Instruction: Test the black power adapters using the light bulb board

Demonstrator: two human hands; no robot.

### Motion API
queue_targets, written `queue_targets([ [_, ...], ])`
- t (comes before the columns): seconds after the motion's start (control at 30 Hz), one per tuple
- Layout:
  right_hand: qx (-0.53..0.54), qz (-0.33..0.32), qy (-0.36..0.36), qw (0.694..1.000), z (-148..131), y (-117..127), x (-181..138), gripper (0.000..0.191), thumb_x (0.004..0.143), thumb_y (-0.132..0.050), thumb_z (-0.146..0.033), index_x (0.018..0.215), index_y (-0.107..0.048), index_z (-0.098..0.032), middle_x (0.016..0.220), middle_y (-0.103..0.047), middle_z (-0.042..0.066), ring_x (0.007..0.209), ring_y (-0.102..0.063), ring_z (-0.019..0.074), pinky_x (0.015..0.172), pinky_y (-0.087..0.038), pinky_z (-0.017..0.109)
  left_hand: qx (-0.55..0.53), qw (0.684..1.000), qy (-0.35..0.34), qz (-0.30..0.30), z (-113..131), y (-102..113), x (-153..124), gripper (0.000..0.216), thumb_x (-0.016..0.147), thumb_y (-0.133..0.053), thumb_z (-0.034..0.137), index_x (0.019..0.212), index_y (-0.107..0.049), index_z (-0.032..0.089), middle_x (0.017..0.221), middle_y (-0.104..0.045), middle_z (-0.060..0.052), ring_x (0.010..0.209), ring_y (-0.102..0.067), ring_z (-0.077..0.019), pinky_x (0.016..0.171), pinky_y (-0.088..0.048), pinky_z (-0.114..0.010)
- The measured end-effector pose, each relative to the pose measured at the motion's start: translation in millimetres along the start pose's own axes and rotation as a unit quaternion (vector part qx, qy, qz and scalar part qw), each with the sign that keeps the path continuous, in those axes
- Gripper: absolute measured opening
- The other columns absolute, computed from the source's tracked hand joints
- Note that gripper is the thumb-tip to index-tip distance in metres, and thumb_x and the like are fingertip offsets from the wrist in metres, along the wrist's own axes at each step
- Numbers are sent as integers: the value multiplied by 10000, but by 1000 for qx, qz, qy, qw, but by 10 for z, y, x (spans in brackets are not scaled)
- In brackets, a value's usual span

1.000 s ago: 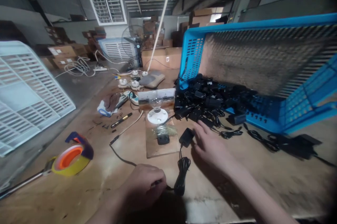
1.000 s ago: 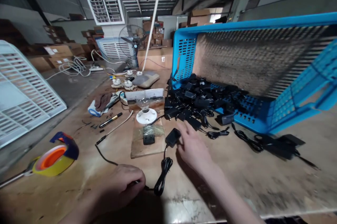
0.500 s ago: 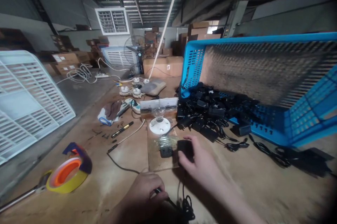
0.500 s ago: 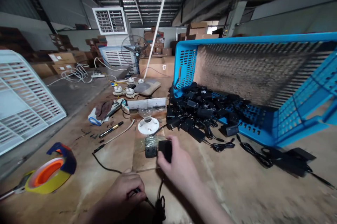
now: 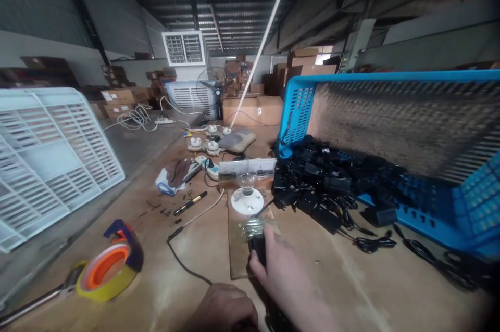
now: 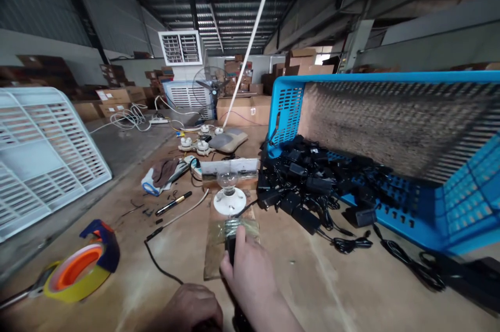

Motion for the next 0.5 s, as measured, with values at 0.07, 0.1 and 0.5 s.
queue_targets([
  [0.07, 6, 2, 0, 1000, -12, -16, 21, 205, 895, -487, -251, 1085, -506, -179, 879, -720, 138, 803, -711, 294, 635, -429, 323, 31, 999, -6, 12, -35, -16, 2, 735, 1013, -178, 696, 700, -636, 214, 602, -680, -3, 553, -609, -141, 551, -340, -280],
  [0.1, 12, 0, -1, 1000, -29, -25, 29, 209, 894, -486, -255, 1088, -509, -183, 876, -721, 140, 806, -710, 300, 638, -434, 329, 43, 999, -13, 17, -41, -22, 3, 742, 1016, -165, 691, 681, -622, 211, 581, -667, -4, 532, -593, -137, 538, -335, -279],
  [0.5, -7, 43, -139, 989, 1494, 687, -72, 154, 829, -542, -243, 757, -673, -206, 887, -725, 140, 845, -679, 297, 744, -474, 375, 54, 998, -9, -35, 23, 34, 18, 622, 1049, -263, 568, 624, -534, 202, 551, -624, 2, 517, -558, -132, 526, -352, -257],
])
Point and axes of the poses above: each hand's wrist, its own x-axis towards the middle knuckle, its own y-axis out of the back of the hand, z = x × y, the point moved 4 cm from there along x, towards the middle knuckle
